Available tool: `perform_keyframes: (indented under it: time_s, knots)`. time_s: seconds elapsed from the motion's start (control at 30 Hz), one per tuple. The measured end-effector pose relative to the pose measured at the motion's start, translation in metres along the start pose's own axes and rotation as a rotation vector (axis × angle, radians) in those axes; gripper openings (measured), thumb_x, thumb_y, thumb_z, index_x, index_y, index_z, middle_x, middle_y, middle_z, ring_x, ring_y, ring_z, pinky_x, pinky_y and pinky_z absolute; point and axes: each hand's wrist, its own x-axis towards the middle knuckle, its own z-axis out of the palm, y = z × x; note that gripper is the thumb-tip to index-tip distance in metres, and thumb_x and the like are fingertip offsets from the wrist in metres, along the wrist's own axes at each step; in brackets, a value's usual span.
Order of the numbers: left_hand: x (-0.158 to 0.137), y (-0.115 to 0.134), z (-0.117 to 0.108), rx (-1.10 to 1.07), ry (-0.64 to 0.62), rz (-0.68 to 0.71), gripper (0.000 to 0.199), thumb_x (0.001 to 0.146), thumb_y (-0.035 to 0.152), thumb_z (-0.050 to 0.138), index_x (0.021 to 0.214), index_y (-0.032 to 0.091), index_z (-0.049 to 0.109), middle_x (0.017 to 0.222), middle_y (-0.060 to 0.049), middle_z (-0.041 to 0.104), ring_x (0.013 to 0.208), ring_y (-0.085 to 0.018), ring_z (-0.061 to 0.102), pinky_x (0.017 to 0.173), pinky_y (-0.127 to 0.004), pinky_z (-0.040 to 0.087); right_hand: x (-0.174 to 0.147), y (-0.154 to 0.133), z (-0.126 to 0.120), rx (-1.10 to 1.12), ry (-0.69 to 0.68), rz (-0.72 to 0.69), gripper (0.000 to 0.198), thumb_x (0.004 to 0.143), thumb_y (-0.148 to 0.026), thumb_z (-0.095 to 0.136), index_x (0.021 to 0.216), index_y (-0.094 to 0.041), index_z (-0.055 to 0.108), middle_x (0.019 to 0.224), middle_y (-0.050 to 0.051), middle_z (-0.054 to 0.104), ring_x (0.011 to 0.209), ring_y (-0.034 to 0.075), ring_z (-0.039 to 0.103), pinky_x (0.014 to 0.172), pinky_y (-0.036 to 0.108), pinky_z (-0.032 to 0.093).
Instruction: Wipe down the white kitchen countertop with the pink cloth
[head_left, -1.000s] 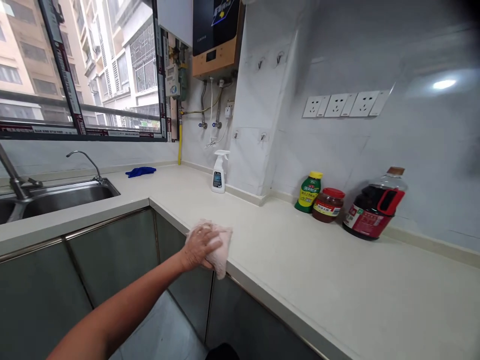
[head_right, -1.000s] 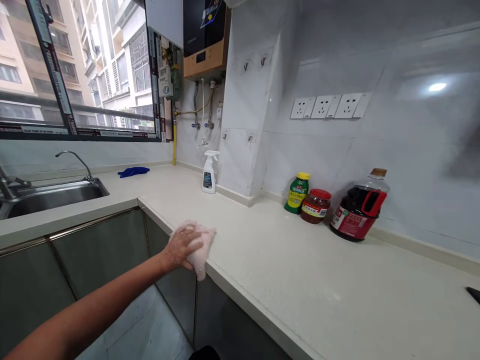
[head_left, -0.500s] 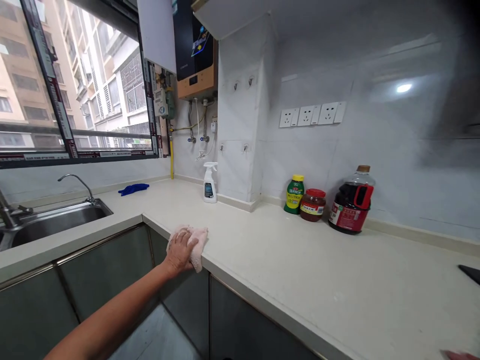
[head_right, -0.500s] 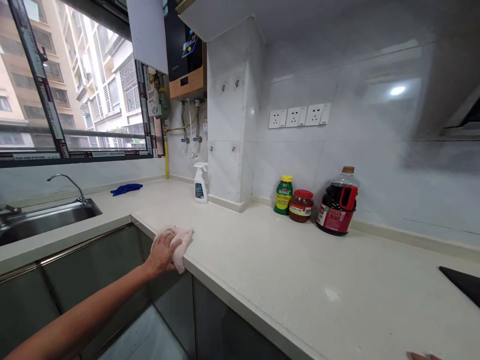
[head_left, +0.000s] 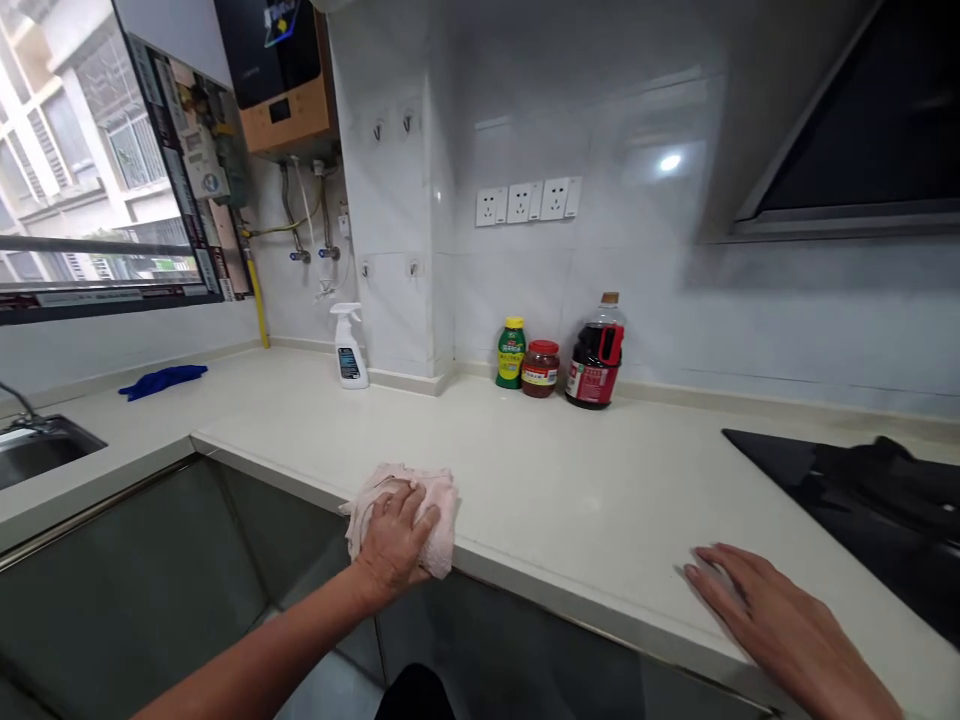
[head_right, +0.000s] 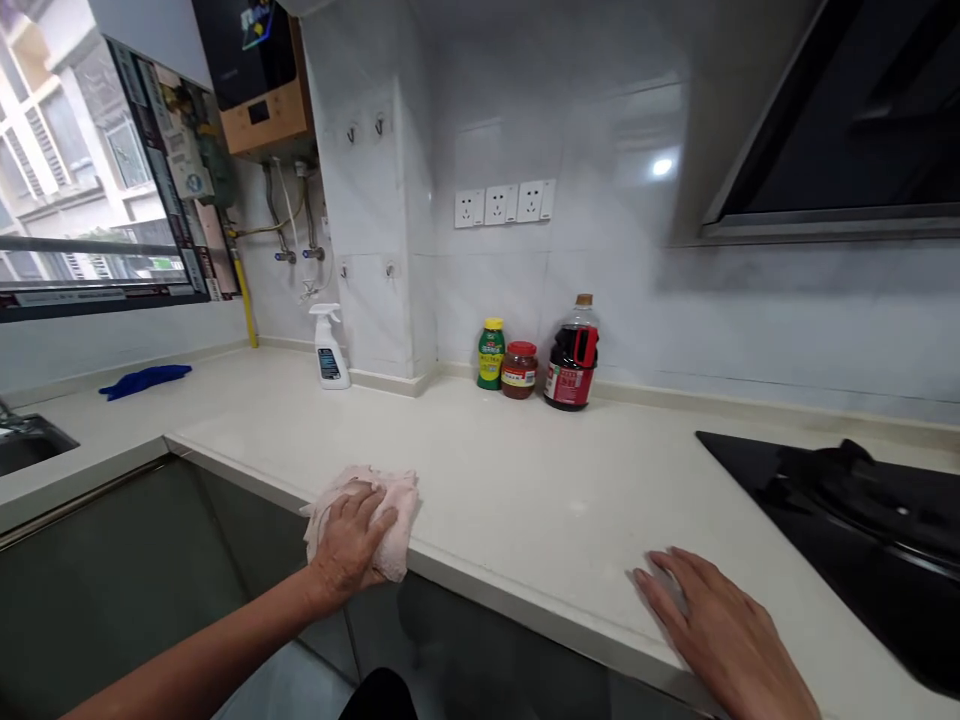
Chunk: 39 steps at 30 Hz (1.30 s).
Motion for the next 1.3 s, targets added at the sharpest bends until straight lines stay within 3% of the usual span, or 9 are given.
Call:
perform_keyframes:
  time_s: [0.33,0.47,0.6,0.7,0.8,0.9,1.0,1.17,1.3]
  knots:
    - [0.062,0.143,-0.008,-0.099,-0.061,0.172,0.089,0.068,0.057,0.081,0.141,0.017,0.049,0.145,-0.025,0.053,0.129,-0.042,0.051,0.099,-0.056,0.039,-0.006,-0.003,-0.010,0.033,-0.059,-0.117,0.047,0.098,-0.053,0.033,0.117,-0.028,0.067,0.121,0.009,0.065,0.125,0.030,0.053,0.108,0.047,0.045]
    - [0.086,0.206,-0.008,-0.102,0.009,0.280,0.065,0.087,0.052,0.064,0.138,0.014,0.050,0.141,-0.027,0.055,0.126,-0.040,0.053,0.095,-0.053,0.042,-0.005,-0.014,-0.011,0.157,0.011,-0.093,0.047,0.097,-0.057,0.035,0.107,-0.025,0.069,0.112,0.010,0.067,0.114,0.029,0.059,0.100,0.045,0.051]
    - [0.093,0.233,-0.012,-0.099,0.129,0.275,0.042,0.099,0.034,0.048,0.137,0.014,0.051,0.137,-0.023,0.059,0.124,-0.035,0.056,0.095,-0.048,0.042,-0.012,-0.034,-0.023,0.288,0.207,-0.046,0.043,0.102,-0.052,0.037,0.111,-0.022,0.067,0.111,0.012,0.064,0.111,0.029,0.060,0.099,0.045,0.053]
    - [0.092,0.228,-0.020,-0.182,0.104,0.273,0.054,0.094,0.035,0.058,0.142,0.014,0.046,0.141,-0.024,0.056,0.127,-0.036,0.055,0.099,-0.049,0.042,-0.028,-0.058,-0.028,0.292,0.266,-0.081,0.036,0.104,-0.046,0.042,0.121,-0.021,0.061,0.120,0.012,0.061,0.117,0.028,0.058,0.100,0.044,0.053]
    - [0.089,0.210,-0.031,-0.371,-0.003,0.309,0.076,0.082,0.041,0.073,0.146,0.015,0.041,0.145,-0.024,0.052,0.132,-0.037,0.051,0.107,-0.052,0.039,-0.047,-0.090,-0.015,0.333,0.237,-0.281,0.034,0.104,-0.039,0.047,0.133,-0.023,0.052,0.132,0.012,0.055,0.124,0.028,0.053,0.102,0.044,0.052]
    - [0.080,0.177,-0.041,-0.573,-0.031,0.346,0.070,0.081,0.039,0.073,0.141,0.013,0.047,0.146,-0.022,0.053,0.135,-0.034,0.049,0.112,-0.048,0.039,-0.058,-0.118,0.006,0.277,0.148,-0.427,0.055,0.103,-0.033,0.051,0.153,-0.023,0.031,0.146,0.014,0.045,0.133,0.031,0.047,0.106,0.048,0.049]
    - [0.066,0.127,-0.046,-0.693,0.072,0.344,0.061,0.082,0.036,0.074,0.137,0.021,0.052,0.148,-0.017,0.053,0.138,-0.030,0.047,0.113,-0.046,0.042,-0.056,-0.138,0.020,0.106,0.090,-0.412,0.088,0.091,-0.028,0.069,0.159,-0.022,0.014,0.151,0.017,0.039,0.136,0.036,0.042,0.107,0.054,0.045]
    - [0.071,0.044,-0.037,-0.704,0.359,0.018,0.026,0.094,0.037,0.060,0.115,0.024,0.064,0.122,-0.011,0.069,0.119,-0.026,0.061,0.102,-0.045,0.049,-0.027,-0.194,0.031,-0.266,-0.030,-0.308,0.102,0.058,-0.030,0.098,0.144,-0.024,0.044,0.141,0.020,0.049,0.122,0.046,0.047,0.096,0.066,0.043]
    - [0.092,0.025,-0.014,-0.711,0.404,-0.128,0.030,0.095,0.047,0.053,0.104,0.022,0.068,0.109,-0.010,0.073,0.109,-0.026,0.065,0.099,-0.046,0.050,0.000,-0.250,0.052,-0.301,-0.084,-0.393,0.091,0.064,-0.037,0.095,0.139,-0.021,0.047,0.135,0.020,0.052,0.116,0.040,0.049,0.094,0.062,0.044]
